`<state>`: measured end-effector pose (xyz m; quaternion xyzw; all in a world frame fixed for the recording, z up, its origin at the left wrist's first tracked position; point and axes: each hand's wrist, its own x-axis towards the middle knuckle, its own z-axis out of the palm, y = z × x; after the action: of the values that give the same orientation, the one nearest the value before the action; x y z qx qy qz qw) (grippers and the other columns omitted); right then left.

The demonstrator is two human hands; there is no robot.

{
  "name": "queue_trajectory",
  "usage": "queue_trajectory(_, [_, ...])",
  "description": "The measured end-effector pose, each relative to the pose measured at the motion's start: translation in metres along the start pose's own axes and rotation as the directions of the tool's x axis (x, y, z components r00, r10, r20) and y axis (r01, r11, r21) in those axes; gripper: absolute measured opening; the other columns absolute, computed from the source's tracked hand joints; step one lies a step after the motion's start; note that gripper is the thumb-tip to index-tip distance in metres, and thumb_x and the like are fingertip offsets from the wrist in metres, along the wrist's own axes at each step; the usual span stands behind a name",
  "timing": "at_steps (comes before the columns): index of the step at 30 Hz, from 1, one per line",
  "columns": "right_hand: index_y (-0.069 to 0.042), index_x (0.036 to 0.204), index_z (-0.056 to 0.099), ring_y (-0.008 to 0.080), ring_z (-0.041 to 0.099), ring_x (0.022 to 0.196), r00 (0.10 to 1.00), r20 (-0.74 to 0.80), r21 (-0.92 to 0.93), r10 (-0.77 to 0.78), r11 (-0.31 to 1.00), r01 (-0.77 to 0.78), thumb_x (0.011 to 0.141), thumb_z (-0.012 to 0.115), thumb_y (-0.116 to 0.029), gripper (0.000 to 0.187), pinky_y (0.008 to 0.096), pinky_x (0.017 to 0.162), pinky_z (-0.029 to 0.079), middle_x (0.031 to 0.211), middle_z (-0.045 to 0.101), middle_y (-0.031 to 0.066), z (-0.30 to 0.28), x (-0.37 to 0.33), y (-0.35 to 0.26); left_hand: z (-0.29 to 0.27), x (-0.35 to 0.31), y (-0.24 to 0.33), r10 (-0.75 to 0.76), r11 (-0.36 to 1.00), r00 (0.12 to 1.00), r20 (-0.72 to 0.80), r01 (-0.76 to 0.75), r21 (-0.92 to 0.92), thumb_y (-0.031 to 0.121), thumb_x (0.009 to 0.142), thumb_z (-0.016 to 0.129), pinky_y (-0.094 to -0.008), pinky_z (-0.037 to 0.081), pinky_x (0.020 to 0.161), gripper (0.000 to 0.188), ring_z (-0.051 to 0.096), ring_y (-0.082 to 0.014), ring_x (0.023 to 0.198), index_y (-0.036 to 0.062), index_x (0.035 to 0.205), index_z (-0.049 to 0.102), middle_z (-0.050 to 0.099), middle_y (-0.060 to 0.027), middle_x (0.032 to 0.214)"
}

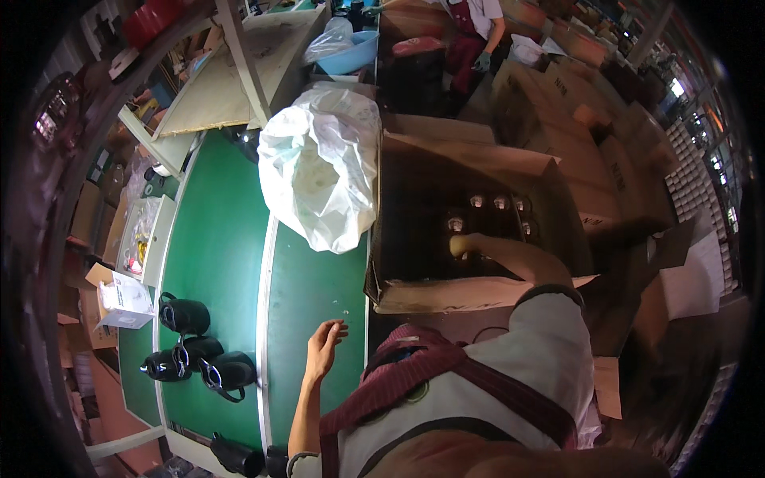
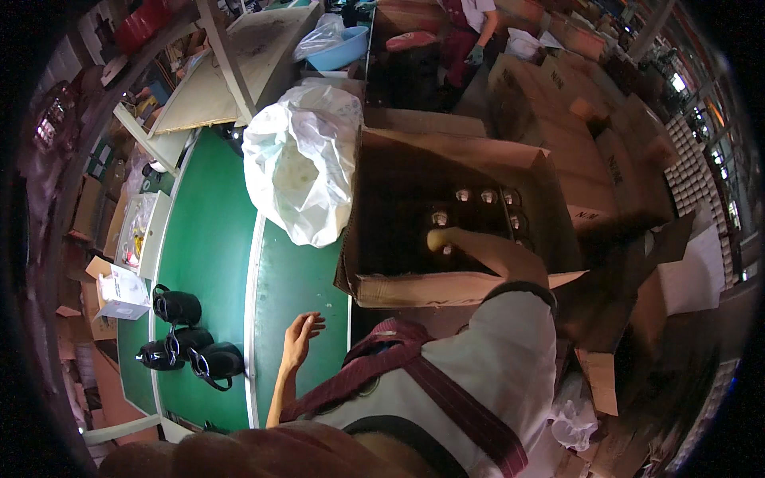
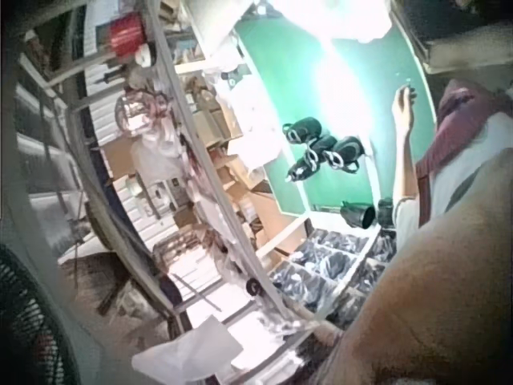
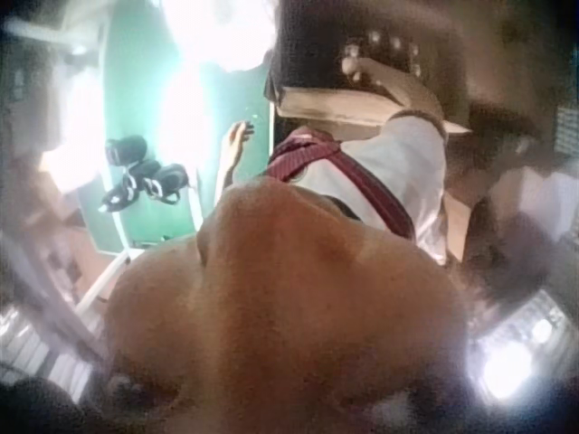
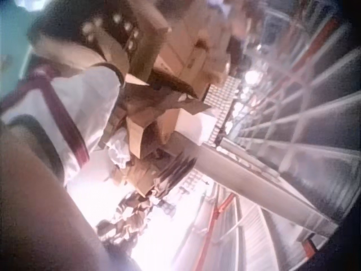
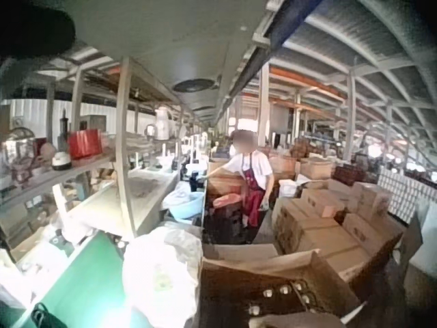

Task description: The person unpacks a cardboard box and repeatedly assembles black kettles by inserting glass inner pots into black outer shells. The person places the assembled kettles on a green workbench and continues the process with additional units.

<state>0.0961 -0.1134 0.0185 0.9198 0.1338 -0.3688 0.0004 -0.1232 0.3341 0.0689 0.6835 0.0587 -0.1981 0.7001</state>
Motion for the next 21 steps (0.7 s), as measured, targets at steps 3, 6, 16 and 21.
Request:
queue_trajectory(3, [-0.002, 0.098, 0.071, 0.0291, 0.066, 0.087, 0.986, 0.13, -0.147, -0.104, 0.982, 0.123, 0.087, 0.061, -0.03, 0.031, 0.0452, 0.07, 0.051, 0.102, 0.068, 0.0179, 0.05, 0.014, -0.016, 0.008, -0.008, 0.001, 0.007, 0.999, 1.0, 0.005, -0.007, 0.041, 0.033, 0.105, 0.049, -0.0352, 0.05, 0.092, 0.04, 0.066, -0.0218, 0.105, 0.0003, 0.125, 0.059, 0.068, -0.0124, 0.115])
queue_trajectory(6, [-0.005, 0.101, 0.073, 0.0328, 0.067, 0.09, 0.961, 0.165, -0.279, -0.22, 0.925, 0.26, 0.087, 0.059, -0.029, 0.031, 0.047, 0.074, 0.054, 0.105, 0.07, 0.0185, 0.058, 0.021, -0.032, 0.012, -0.018, 0.002, -0.008, 1.0, 1.0, -0.016, 0.008, 0.025, 0.033, 0.105, 0.049, -0.0353, 0.051, 0.091, 0.04, 0.066, -0.0218, 0.105, 0.0002, 0.125, 0.059, 0.068, -0.0127, 0.115])
queue_trajectory(16, [-0.006, 0.109, 0.069, 0.0351, 0.064, 0.092, 0.846, -0.175, -0.401, -0.504, 0.821, 0.406, 0.083, 0.06, -0.022, 0.031, 0.0461, 0.077, 0.055, 0.104, 0.066, 0.0209, 0.08, 0.006, -0.051, 0.0, 0.013, 0.033, 0.063, 0.997, 0.997, -0.033, -0.062, 0.049, 0.029, 0.104, 0.052, -0.032, 0.05, 0.088, 0.036, 0.067, -0.0188, 0.101, -0.0004, 0.123, 0.06, 0.07, -0.011, 0.111])
queue_trajectory(21, [-0.006, 0.112, 0.067, 0.034, 0.062, 0.098, 0.711, -0.402, -0.456, -0.577, 0.799, 0.391, 0.083, 0.06, -0.02, 0.033, 0.045, 0.08, 0.054, 0.107, 0.064, 0.0212, 0.112, -0.016, -0.06, -0.015, 0.067, 0.077, 0.271, 0.962, 0.948, -0.166, -0.259, 0.092, 0.022, 0.102, 0.056, -0.0281, 0.05, 0.08, 0.029, 0.067, -0.0165, 0.089, -0.0027, 0.115, 0.063, 0.07, -0.0109, 0.101])
